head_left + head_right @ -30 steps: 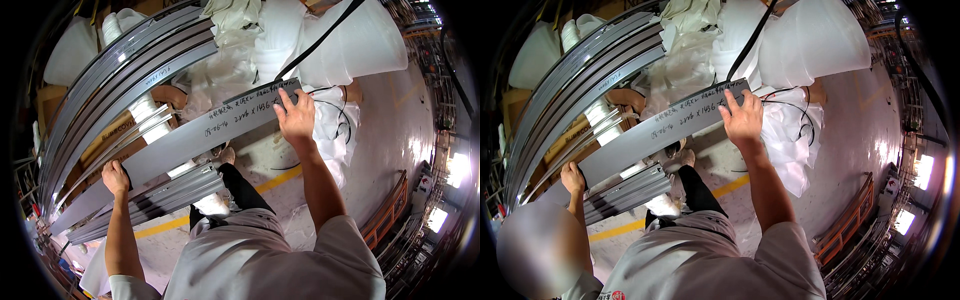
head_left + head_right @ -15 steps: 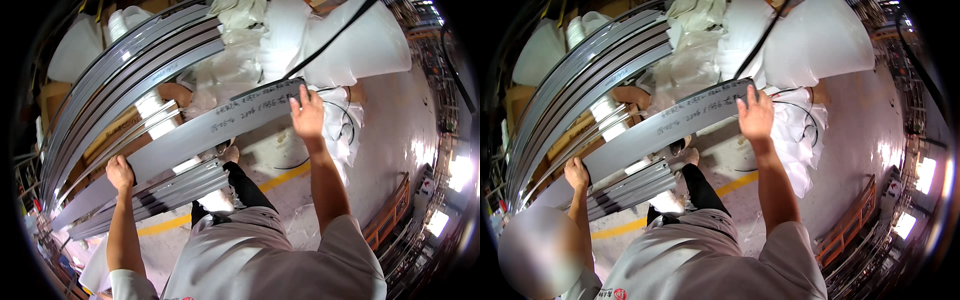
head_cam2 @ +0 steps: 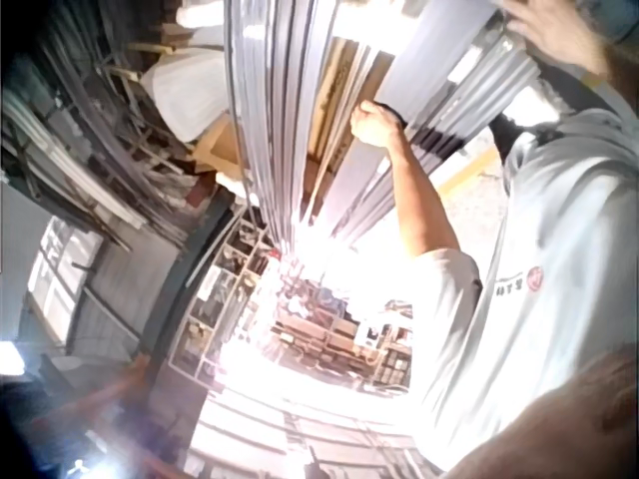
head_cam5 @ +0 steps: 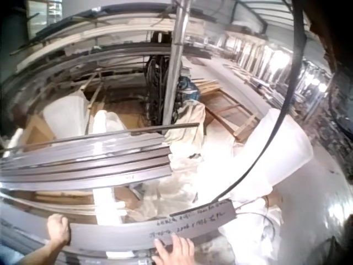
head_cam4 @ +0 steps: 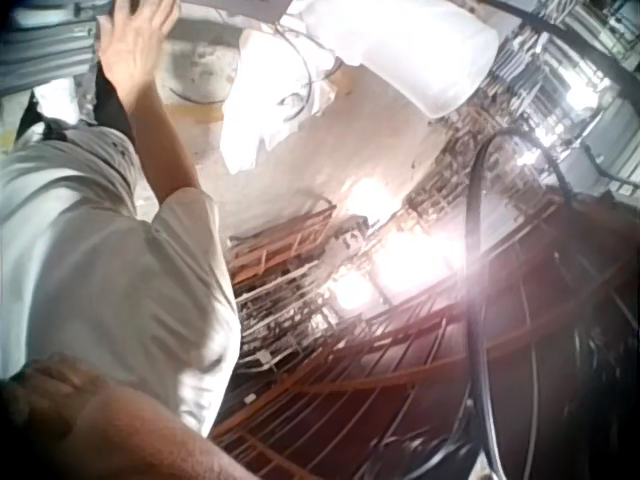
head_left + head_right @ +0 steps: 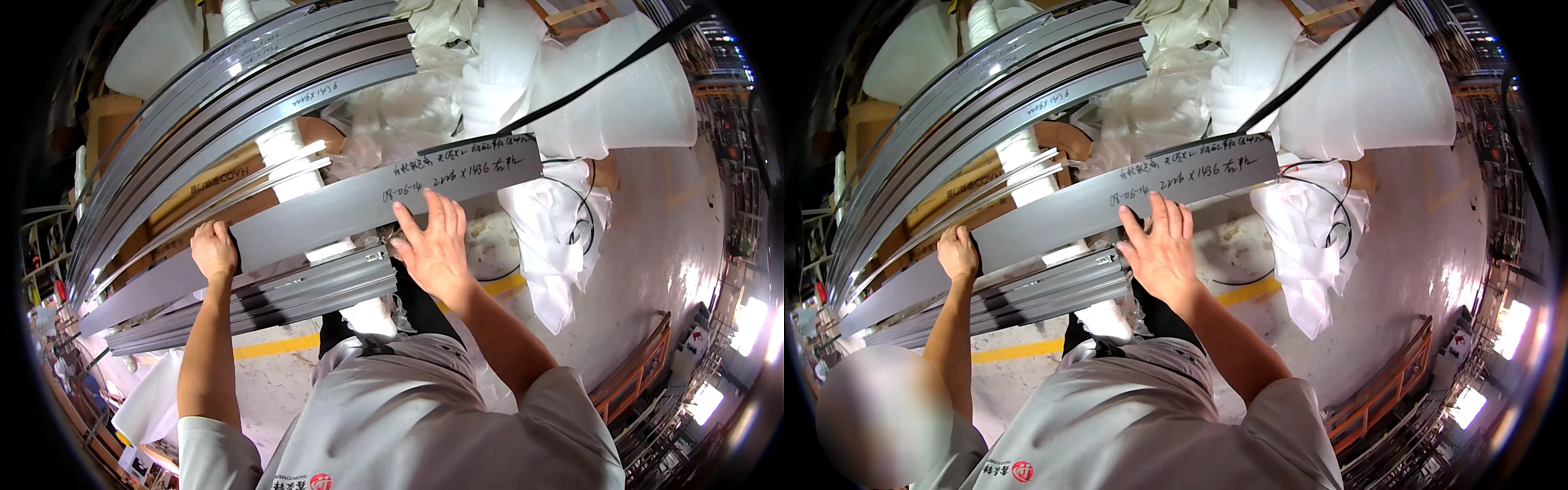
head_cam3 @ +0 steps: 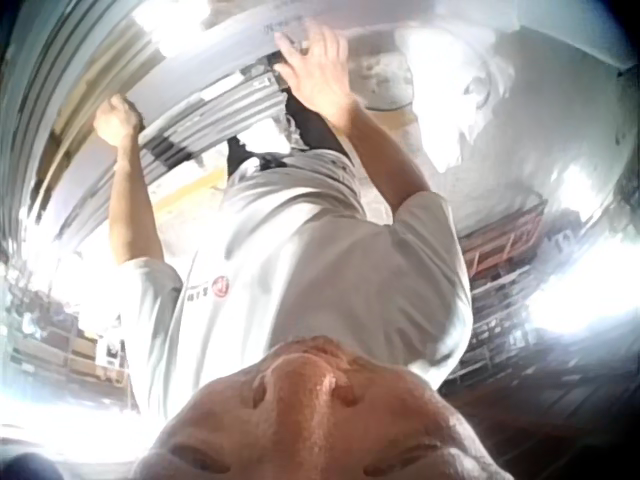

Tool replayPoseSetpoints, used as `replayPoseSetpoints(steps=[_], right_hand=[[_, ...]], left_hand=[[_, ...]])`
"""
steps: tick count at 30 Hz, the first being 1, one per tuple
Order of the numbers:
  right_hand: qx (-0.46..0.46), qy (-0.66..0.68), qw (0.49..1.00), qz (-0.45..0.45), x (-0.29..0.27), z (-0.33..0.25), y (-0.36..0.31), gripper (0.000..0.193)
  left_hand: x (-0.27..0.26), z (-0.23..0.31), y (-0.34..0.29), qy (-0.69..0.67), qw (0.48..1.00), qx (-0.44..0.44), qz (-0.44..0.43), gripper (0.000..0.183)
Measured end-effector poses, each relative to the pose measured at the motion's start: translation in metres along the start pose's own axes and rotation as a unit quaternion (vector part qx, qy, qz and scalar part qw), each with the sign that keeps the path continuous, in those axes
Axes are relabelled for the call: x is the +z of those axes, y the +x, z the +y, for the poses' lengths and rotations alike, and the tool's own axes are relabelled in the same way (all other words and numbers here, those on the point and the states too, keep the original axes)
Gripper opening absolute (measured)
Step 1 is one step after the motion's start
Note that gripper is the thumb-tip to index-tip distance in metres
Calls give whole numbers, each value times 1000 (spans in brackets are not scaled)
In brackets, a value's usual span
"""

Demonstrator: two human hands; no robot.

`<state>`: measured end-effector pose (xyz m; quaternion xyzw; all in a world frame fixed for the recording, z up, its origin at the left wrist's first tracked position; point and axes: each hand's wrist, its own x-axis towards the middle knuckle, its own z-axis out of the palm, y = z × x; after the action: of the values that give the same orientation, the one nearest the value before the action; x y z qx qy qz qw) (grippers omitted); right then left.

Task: The person picks up metal parts from a bin, places a plastic spacer onto each one, and puts the prepared parts into a plastic bag.

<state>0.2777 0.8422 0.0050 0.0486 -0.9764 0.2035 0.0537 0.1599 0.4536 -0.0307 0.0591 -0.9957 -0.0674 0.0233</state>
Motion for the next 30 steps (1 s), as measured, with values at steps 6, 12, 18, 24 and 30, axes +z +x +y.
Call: replayPoseSetpoints(steps=[6,12,18,24,30], right_hand=[[21,-41,998,36,1,32,-5,47],[49,-103,991,72,-21,71,-7,44],[61,-123,981,134,-28,103,-11,42],[68,-133,978,142,-31,117,-14,41],[101,-147,970,165,-35,137,-20,37]], left_hand=[[-1,-1,-1,-21,999,-30,-1,39],[1,-3,-1,0,1000,-13,-13,39],[5,-6,-2,22,1000,-18,2,38],[6,-11,0,14,1000,-16,-17,40],[8,-11,0,16,1000,-11,0,40]])
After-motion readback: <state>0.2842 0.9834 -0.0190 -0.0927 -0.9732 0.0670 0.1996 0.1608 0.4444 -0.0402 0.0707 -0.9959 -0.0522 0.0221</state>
